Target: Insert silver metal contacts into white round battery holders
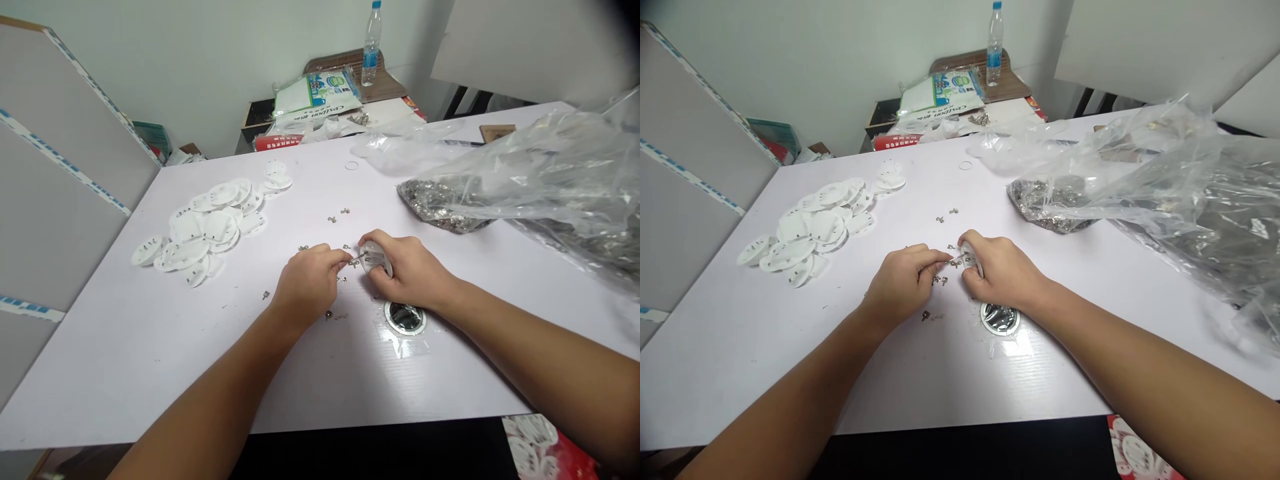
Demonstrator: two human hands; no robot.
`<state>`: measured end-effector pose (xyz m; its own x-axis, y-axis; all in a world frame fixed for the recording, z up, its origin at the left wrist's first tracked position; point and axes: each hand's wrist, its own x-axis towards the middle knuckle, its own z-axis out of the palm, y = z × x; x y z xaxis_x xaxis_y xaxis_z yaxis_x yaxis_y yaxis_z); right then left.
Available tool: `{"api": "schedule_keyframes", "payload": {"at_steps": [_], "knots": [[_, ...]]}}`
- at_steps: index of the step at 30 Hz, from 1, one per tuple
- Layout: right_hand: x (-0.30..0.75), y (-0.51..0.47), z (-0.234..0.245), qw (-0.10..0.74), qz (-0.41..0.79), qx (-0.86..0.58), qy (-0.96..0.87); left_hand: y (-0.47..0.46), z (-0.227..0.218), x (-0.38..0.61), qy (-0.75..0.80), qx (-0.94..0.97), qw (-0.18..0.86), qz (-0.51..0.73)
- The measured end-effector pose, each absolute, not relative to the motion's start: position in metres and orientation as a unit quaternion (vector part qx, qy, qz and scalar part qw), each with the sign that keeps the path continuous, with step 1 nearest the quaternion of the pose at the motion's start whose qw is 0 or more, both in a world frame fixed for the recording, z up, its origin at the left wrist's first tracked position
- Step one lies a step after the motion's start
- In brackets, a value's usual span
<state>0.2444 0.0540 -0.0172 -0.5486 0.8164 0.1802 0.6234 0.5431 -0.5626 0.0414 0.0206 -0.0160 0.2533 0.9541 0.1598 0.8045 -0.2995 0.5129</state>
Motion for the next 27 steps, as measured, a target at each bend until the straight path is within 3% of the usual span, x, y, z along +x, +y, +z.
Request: {"api": "schedule_keyframes", "payload": {"at_steps": [27], "knots": [[0.2448, 0.0532, -0.0249, 0.260, 0.197, -0.435, -0.839, 0.0203, -0.0105, 0.0373, 0.543, 0.785, 0.206, 0.215]]}}
